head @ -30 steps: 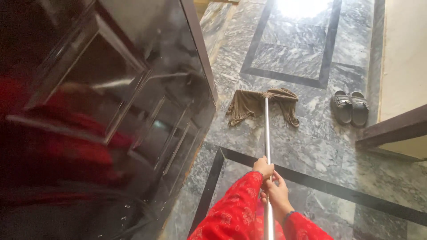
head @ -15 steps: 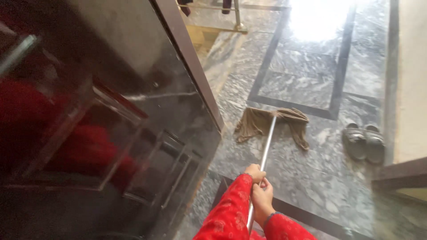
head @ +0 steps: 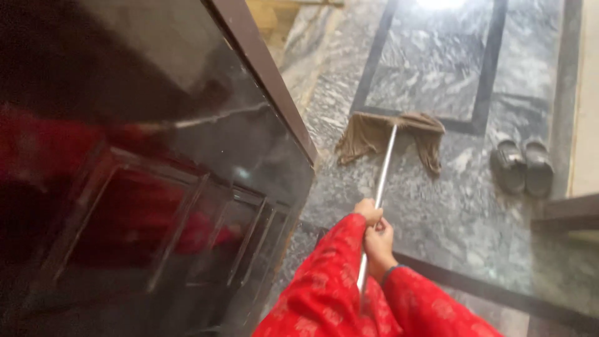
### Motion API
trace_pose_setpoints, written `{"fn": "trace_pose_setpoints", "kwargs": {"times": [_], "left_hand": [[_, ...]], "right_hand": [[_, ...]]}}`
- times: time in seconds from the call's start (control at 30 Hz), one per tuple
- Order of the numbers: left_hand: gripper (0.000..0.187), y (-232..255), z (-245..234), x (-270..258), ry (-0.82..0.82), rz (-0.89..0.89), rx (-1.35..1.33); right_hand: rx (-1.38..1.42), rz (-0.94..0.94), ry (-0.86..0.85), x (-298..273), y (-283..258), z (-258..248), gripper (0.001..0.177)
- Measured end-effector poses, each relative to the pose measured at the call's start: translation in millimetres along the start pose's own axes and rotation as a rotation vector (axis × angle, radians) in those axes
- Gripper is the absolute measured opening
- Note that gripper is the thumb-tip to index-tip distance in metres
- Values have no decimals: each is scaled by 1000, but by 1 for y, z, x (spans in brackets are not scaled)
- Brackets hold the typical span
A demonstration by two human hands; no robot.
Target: Mopping a marble floor in a hallway or landing area using a mop handle and cloth.
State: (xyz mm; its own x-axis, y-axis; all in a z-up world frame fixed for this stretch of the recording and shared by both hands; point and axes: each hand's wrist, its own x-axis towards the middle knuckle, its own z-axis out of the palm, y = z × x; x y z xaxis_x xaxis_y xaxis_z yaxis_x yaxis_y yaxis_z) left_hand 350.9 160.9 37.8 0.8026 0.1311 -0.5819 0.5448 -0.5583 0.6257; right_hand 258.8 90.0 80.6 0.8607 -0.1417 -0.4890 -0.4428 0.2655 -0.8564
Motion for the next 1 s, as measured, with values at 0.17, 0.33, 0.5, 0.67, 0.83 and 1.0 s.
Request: {"fn": "trace_pose_setpoints", "kwargs": {"times": [0.17,0.33,0.5,0.67,0.83,1.0], "left_hand": [[44,5,-7,26,-29,73,108],[43,30,-23,3,-37,70,9],[40,43,-12,12,-88,-41,-115],[39,68,2,8,-69,-56,-137],[39,60,8,24,-70,-5,-84],[40,64,-11,35,-77,-17,-102]], "right_hand": [[25,105,-75,7,-26,13,42],[51,286,-27,-21,-93,26,53],[-32,402,65,-13,-109,21,59],[-44,379,69,10,-99,-6,62],[-7,448,106,10,-114,2,62],[-29,418,123,28,-98,10,58]]}}
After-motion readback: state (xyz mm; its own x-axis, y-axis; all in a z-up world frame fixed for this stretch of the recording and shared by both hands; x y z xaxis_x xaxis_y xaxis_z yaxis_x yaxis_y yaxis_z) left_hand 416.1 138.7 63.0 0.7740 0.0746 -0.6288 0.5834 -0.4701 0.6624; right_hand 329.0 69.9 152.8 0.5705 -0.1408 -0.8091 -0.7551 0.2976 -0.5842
